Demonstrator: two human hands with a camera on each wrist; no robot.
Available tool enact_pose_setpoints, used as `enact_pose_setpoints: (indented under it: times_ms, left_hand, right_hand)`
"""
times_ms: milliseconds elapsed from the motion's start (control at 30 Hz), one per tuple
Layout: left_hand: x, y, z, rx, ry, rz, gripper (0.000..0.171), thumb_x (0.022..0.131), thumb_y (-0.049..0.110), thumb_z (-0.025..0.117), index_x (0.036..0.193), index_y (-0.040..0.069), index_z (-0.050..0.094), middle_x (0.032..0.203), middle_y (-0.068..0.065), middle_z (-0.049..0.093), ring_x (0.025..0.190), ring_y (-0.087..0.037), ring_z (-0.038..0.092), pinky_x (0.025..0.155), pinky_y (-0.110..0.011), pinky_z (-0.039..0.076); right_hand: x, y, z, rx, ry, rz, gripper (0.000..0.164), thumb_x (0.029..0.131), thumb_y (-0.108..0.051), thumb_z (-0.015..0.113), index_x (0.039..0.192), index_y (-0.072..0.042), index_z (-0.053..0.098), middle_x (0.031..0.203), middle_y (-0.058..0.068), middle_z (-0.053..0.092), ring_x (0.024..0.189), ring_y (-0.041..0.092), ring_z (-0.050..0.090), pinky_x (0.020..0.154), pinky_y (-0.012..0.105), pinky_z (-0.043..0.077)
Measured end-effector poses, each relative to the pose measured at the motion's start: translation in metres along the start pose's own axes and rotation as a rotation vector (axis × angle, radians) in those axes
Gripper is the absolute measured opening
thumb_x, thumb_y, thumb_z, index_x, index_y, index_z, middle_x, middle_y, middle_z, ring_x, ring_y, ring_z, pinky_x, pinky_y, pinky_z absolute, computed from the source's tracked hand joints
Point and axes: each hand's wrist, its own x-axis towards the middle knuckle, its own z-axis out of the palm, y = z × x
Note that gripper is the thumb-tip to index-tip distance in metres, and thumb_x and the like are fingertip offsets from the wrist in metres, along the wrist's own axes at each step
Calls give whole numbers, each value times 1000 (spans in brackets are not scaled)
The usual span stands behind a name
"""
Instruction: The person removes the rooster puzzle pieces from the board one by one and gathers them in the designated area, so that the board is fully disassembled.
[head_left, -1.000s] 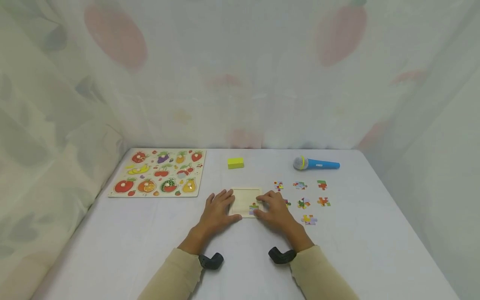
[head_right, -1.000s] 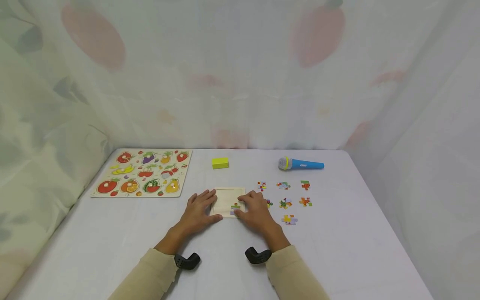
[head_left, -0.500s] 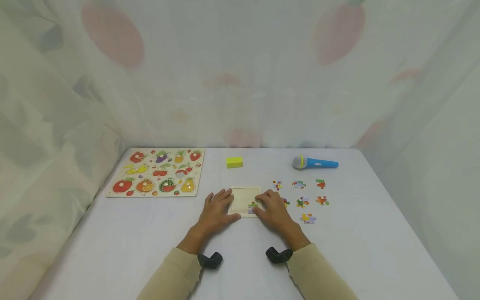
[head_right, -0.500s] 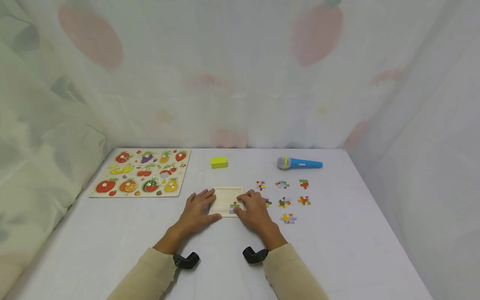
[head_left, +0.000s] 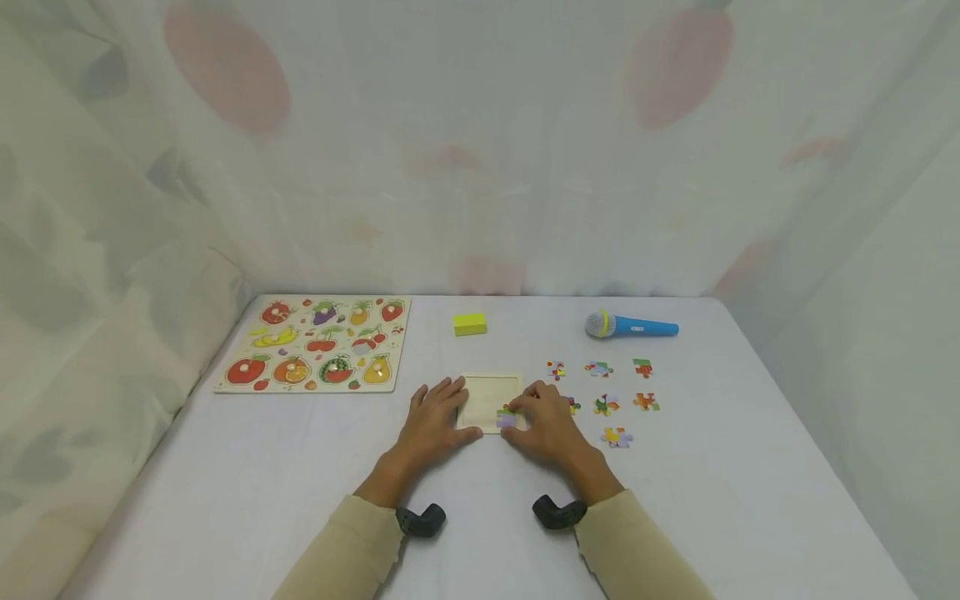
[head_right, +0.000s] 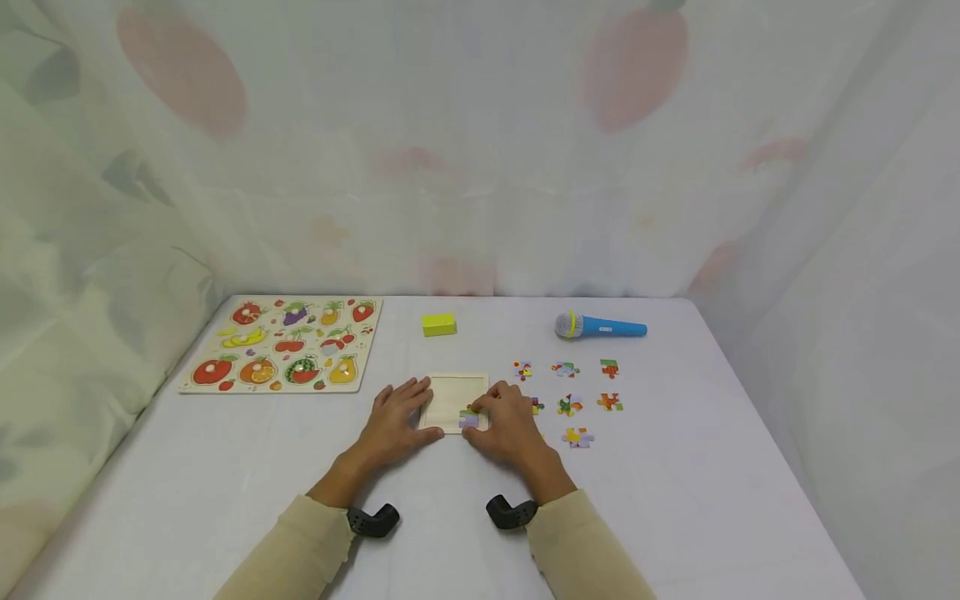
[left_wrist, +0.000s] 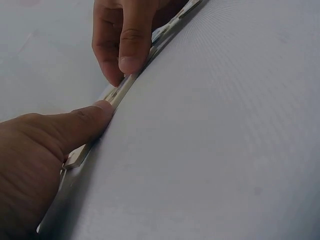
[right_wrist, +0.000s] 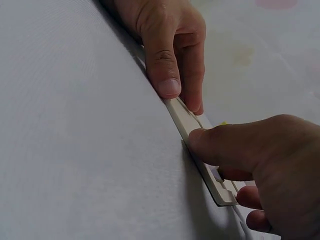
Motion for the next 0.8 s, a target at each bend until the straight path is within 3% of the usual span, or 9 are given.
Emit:
enact_pose_setpoints:
  times_ms: [300,600,800]
  left_hand:
    - [0,2,-1,2,3,2,72,79,50,74,132,4,58,147,-8,42,138,-29,32,110,-55,14]
    - [0,1,0,7,-7,-8,73,79,51,73,134,5,57,148,-6,41,139,-26,30,111,-53,12]
    - [0,1,-1,0,-5,-11,73,79,51,74,133,5,57,148,-6,41,139,-26,30,111,-52,12]
  right_hand:
    - [0,-3,0,-54,-37,26,43,80,-39,72,113,-13,71,107,1,50,97,20,45,83,40,39]
    - [0,-2,0,-41,-30,9,29,80,-36,73,101,-17,71,106,-1,52,96,20,45,83,40,39]
    - [1,-5,0,-58,-39,35,45,79,-38,73,116,-11,68,108,2,52,97,21,45,83,40,40]
